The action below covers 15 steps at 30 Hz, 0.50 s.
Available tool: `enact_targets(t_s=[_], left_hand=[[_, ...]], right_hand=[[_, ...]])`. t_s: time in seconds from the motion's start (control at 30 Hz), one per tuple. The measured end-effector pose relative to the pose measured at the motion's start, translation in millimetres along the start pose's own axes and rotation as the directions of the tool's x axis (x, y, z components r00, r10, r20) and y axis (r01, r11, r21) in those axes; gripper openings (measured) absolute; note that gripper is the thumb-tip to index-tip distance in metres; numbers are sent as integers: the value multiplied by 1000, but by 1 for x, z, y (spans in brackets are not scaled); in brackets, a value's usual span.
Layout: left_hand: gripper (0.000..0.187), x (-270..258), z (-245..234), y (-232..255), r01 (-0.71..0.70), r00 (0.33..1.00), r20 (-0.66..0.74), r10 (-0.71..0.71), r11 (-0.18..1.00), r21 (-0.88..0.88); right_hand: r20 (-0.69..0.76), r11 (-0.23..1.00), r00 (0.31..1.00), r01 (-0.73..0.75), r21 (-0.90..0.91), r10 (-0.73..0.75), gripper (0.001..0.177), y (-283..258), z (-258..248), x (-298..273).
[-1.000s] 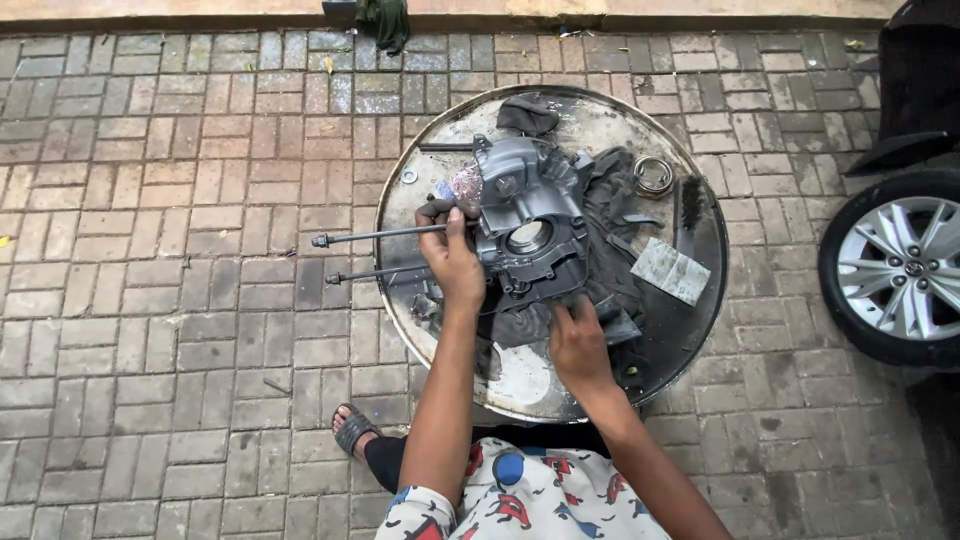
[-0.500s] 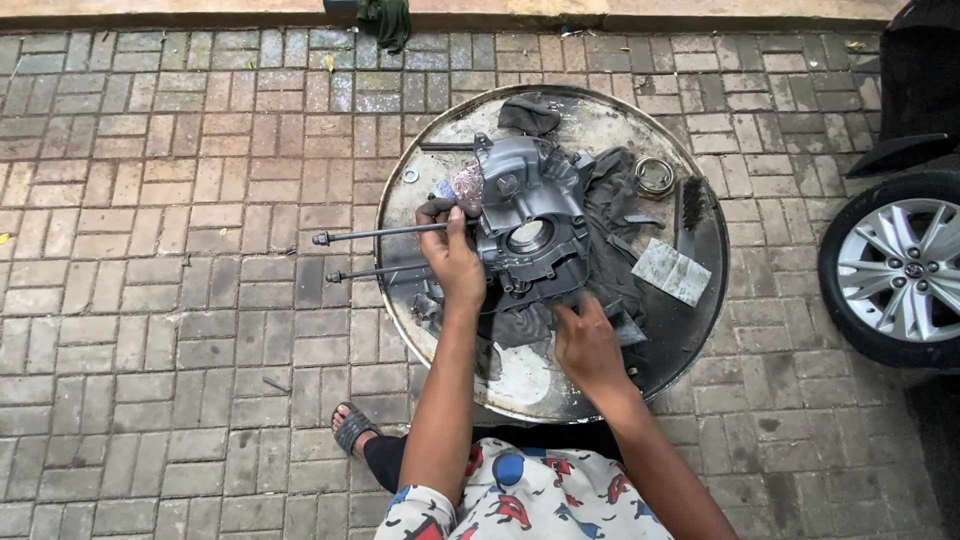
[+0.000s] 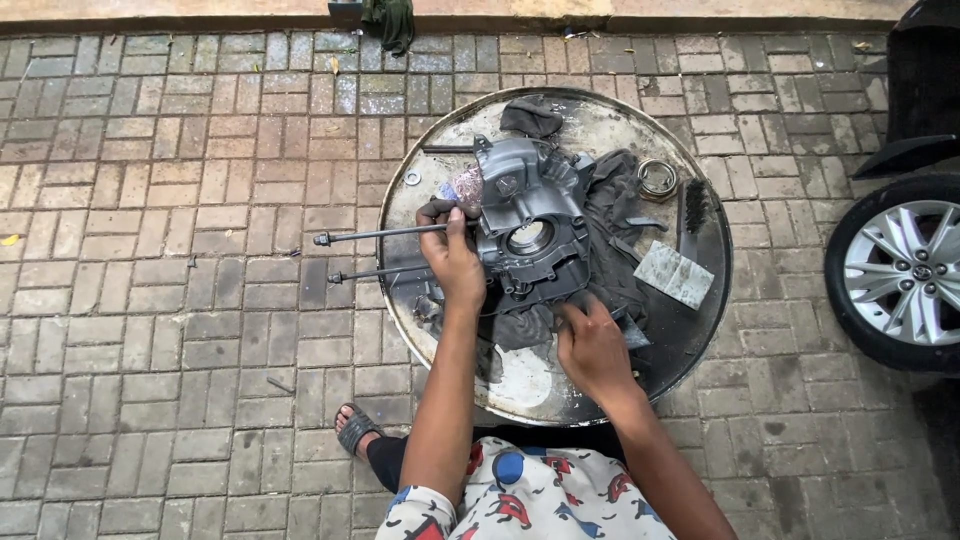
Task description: The person cleans a disassembled mechanical component, likely a brake caliper, using a dark cloth. They wipe the exterior surfaces and crevices of the metal part while holding it over a metal drum used as a work surface. The person rotates the part to access different sides during the cleaning process.
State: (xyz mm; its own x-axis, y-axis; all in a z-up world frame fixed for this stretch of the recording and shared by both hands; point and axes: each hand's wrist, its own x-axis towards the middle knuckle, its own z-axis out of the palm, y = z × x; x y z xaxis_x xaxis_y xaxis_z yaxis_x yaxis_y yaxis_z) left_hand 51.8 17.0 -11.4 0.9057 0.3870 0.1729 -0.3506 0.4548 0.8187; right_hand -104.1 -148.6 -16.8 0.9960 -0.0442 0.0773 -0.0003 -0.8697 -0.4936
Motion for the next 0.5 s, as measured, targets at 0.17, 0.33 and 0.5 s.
enact_targets(t_s=[0.17,0.33,0.5], left_hand=[[8,1,0,-1,-18,1000,-1,18,1000,-14],[8,3,1,-1,-24,1000,-5,24,1000,-18],[9,4,-1,-4,-47,999,-9,47,999,-15]], right_hand=[[-12,999,999,-29,39,30,19,-5,-3,6],[-22,1000,1000,-22,23,22,19,-7,-6,5],[0,1000,1000,-18,12,18,23,-13,-11,10]])
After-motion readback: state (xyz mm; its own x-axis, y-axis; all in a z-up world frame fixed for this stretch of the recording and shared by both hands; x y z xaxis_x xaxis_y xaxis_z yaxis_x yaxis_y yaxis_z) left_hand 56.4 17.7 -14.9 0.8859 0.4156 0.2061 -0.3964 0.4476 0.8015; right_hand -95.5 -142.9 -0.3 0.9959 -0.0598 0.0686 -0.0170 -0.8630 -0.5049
